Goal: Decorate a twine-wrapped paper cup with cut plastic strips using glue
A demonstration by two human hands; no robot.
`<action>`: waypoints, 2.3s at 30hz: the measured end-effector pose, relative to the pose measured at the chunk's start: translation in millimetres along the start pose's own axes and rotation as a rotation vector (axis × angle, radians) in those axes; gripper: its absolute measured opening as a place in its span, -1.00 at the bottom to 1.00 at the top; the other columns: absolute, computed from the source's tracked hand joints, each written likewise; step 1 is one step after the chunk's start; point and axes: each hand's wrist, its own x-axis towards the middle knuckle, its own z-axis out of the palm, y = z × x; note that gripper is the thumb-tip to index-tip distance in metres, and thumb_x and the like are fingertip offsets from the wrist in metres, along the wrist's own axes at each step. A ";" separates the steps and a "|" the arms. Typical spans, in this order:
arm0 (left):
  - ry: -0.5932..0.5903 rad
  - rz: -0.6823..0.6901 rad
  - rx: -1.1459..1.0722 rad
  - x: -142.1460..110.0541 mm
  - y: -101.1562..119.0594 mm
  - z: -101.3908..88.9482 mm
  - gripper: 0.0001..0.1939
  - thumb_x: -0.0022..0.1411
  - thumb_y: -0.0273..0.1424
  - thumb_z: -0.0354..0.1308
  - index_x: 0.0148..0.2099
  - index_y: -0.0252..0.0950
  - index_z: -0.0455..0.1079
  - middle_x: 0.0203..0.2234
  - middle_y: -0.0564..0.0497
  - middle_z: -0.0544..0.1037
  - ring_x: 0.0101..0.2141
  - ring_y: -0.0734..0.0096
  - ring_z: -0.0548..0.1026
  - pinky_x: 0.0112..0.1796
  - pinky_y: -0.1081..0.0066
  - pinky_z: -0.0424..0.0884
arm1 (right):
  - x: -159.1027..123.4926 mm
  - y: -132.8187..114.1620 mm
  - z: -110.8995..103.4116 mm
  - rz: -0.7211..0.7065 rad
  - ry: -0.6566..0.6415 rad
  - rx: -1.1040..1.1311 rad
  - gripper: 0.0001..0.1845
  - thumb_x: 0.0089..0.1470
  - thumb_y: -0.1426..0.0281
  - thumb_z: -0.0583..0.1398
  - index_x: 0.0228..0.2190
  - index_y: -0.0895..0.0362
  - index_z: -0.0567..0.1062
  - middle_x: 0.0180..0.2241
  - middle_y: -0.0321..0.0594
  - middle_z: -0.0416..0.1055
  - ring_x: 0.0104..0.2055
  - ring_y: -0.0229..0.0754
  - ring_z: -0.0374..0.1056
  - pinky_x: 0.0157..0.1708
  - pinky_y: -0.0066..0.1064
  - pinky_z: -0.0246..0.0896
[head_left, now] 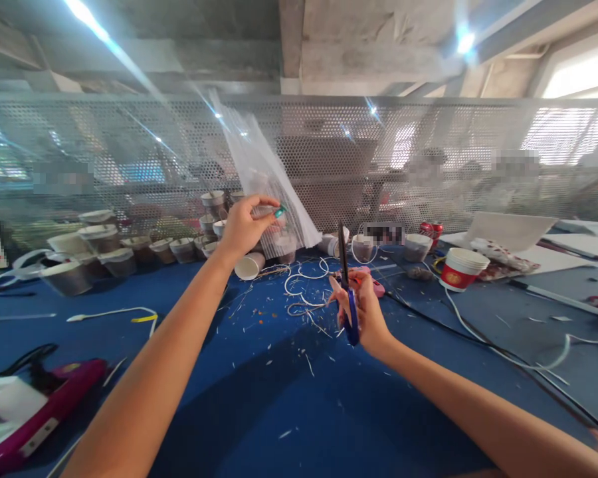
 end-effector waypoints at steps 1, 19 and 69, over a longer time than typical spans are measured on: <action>0.023 -0.007 0.004 0.9 -3.7 0.4 -0.84 0.01 -0.50 0.18 -0.28 -0.34 0.36 -0.24 -0.03 0.45 -0.45 0.40 0.52 -0.38 0.32 0.50 | -0.8 2.5 0.9 -0.049 0.007 -0.025 -0.59 -0.06 0.23 0.18 -0.24 -0.02 0.07 -0.36 -0.39 0.26 -0.59 -0.42 0.20 -0.68 -0.55 0.15; -0.024 -0.046 -0.150 0.5 -20.7 8.6 -0.67 -0.08 -0.47 0.25 -0.21 -0.28 0.27 -0.09 -0.03 0.35 -0.39 0.45 0.51 -0.40 0.40 0.53 | 0.2 22.1 12.3 0.152 -0.027 0.090 -0.43 -0.39 0.27 0.37 -0.42 0.04 0.11 -0.54 -0.39 0.39 -0.47 -0.18 0.40 -0.37 -0.27 0.31; -0.089 0.021 0.025 -12.2 33.9 17.5 -0.67 -0.02 -0.32 0.22 -0.16 -0.29 0.39 -0.33 -0.01 0.52 -0.65 0.59 0.43 -0.69 0.58 0.34 | -7.9 -15.6 4.2 0.272 -0.381 -0.127 -0.56 0.04 0.01 -0.01 -0.50 0.15 0.25 -0.65 -0.43 0.07 -0.67 -0.43 -0.04 -0.69 -0.54 -0.12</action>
